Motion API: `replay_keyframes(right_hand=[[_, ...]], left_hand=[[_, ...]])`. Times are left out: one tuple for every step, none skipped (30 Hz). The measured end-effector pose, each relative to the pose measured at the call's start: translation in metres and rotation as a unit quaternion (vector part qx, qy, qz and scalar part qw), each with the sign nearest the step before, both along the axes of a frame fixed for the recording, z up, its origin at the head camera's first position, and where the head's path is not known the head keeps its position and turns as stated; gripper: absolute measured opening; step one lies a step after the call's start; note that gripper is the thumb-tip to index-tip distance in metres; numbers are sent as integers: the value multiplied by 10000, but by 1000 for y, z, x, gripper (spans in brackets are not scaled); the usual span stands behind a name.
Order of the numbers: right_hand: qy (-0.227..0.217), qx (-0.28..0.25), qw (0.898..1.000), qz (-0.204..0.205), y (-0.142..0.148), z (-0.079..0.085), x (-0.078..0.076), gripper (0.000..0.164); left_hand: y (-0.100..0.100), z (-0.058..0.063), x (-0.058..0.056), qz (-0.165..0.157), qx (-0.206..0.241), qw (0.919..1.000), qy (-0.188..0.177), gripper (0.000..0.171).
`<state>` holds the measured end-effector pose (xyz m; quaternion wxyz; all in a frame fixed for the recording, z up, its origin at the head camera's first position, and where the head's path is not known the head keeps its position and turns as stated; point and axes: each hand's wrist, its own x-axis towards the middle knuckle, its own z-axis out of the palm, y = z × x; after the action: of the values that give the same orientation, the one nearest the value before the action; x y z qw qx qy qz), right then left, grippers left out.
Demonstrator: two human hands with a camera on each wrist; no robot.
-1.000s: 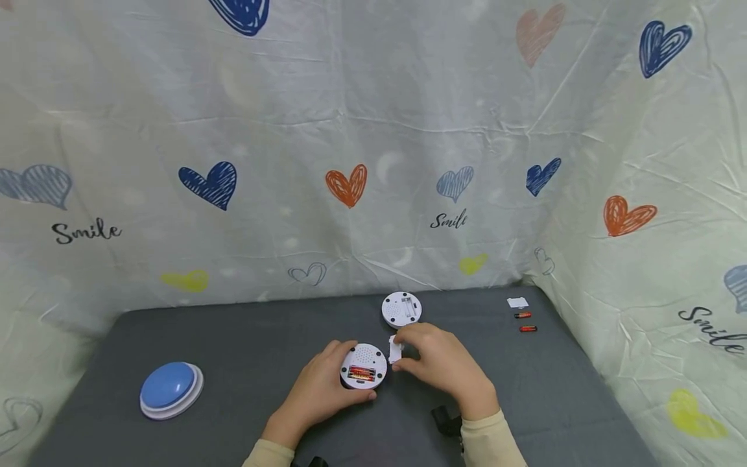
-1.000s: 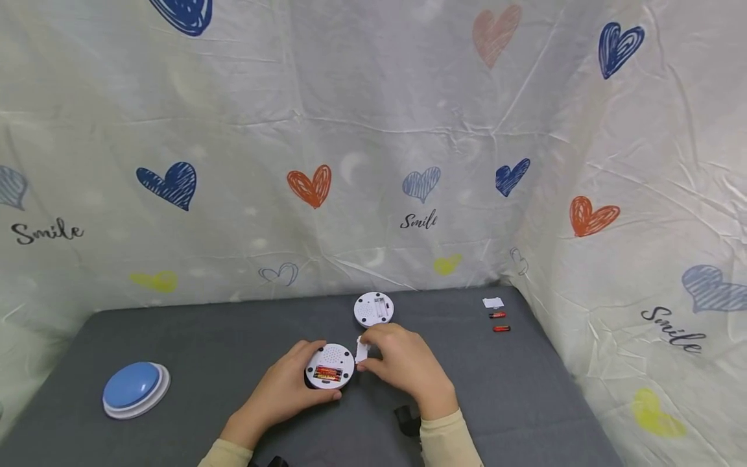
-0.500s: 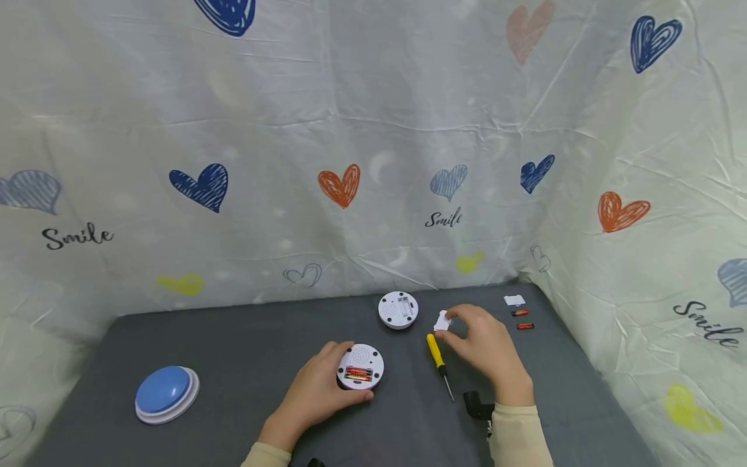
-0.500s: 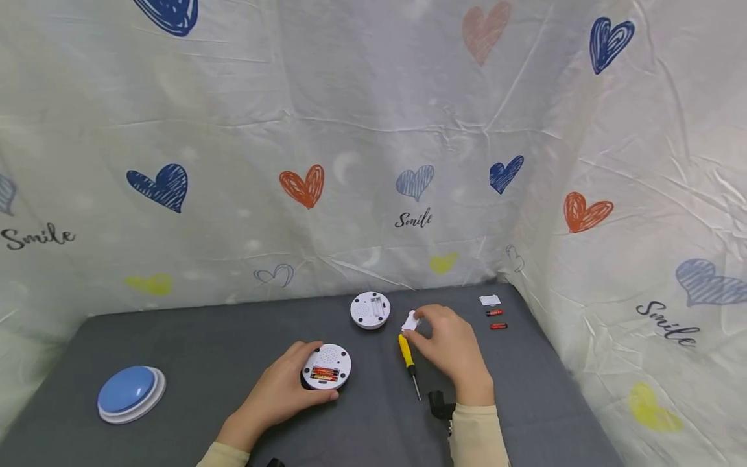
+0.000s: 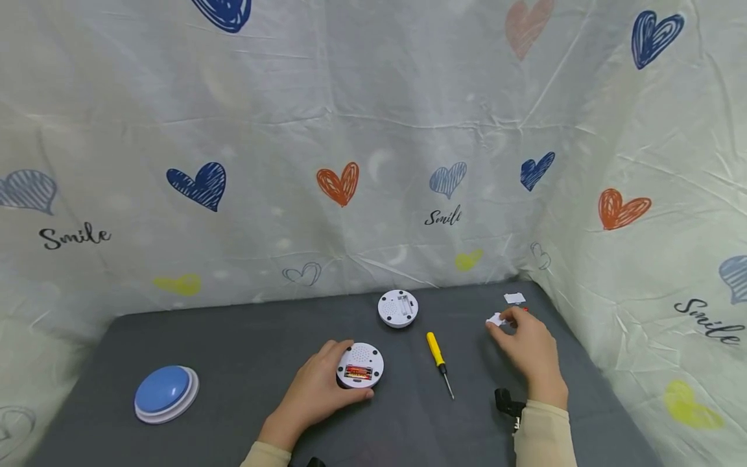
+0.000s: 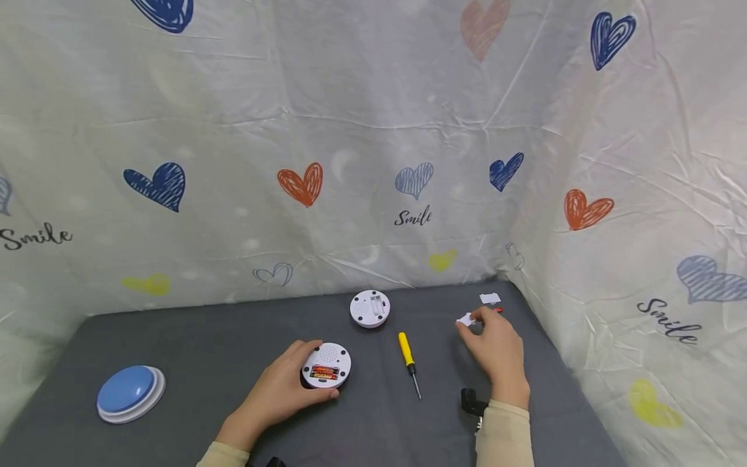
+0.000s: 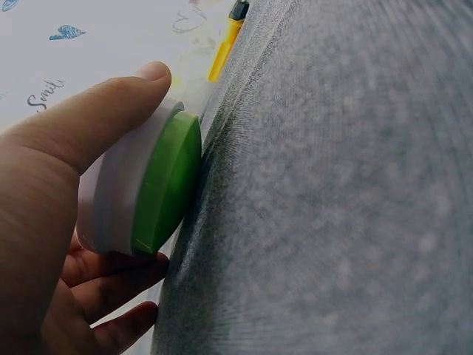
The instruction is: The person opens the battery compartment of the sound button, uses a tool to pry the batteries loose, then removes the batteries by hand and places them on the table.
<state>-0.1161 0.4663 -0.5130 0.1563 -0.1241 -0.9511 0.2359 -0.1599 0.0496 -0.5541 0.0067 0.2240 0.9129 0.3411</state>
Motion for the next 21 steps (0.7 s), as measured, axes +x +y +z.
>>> replay_keyframes(right_hand=[[-66, -37, 9999, -119, 6, -3, 3, 37], [-133, -64, 9996, -243, 11, -6, 5, 39], [-209, -94, 9991, -359, 16, -8, 7, 40], [-285, -139, 9984, -477, 21, -11, 9, 41], [-348, -161, 9975, -587, 25, -14, 11, 41], [-427, -194, 9965, -696, 29, -16, 13, 42], [-500, -204, 9954, -795, 32, -17, 15, 42], [-567, -234, 9941, -890, 35, -19, 16, 42], [-646, -274, 9928, -973, 37, -20, 17, 42], [-699, -311, 9915, -1054, 38, -20, 18, 42], [-739, -322, 9904, -1124, 40, -21, 19, 42], [-774, -356, 9892, -1195, 41, -21, 19, 42], [-803, -382, 9880, -1260, 43, -21, 19, 43], [-827, -404, 9871, -1311, 44, -22, 19, 43], [-850, -420, 9863, -1346, 45, -22, 19, 43], [-860, -434, 9858, -1377, 46, -22, 19, 43], [-877, -445, 9853, -1394, 47, -23, 19, 43], [-899, -464, 9849, -1406, 48, -23, 19, 43], [-926, -472, 9846, -1408, 49, -24, 19, 44], [-943, -479, 9844, -1404, 50, -24, 19, 45], [-962, -480, 9843, -1399, 50, -24, 18, 46]], left_hand=[[0, 0, 0, -5, -19, 10000, -11, 98], [0, 0, 0, -6, -34, 10000, -17, 98], [0, 0, 0, -9, -44, 10000, -19, 98], [0, 0, 0, -9, -61, 10000, -19, 98], [0, -1, 0, -9, -63, 10000, -18, 98], [0, -1, 0, -10, -67, 10000, -18, 98], [0, -1, 0, -10, -63, 10000, -13, 98], [0, 0, 0, -9, -49, 10000, -8, 98], [0, 0, 0, -12, -41, 10000, 1, 98], [0, 0, 0, -10, -34, 10000, 11, 98], [0, 0, 1, -7, -25, 10000, 19, 98], [0, 0, 1, -5, -23, 10000, 32, 98], [0, 0, 1, -3, -14, 10000, 45, 98], [1, 0, 1, -3, -14, 10000, 54, 98], [1, 0, 1, -2, -23, 10000, 67, 98], [1, 0, 1, -1, -29, 10000, 74, 98], [1, 0, 1, -1, -35, 10000, 80, 98], [1, 0, 1, -4, -39, 10000, 86, 98], [1, 0, 1, -5, -39, 10000, 85, 98], [1, 0, 1, -4, -43, 10000, 85, 98], [1, 0, 1, -3, -37, 10000, 92, 98]])
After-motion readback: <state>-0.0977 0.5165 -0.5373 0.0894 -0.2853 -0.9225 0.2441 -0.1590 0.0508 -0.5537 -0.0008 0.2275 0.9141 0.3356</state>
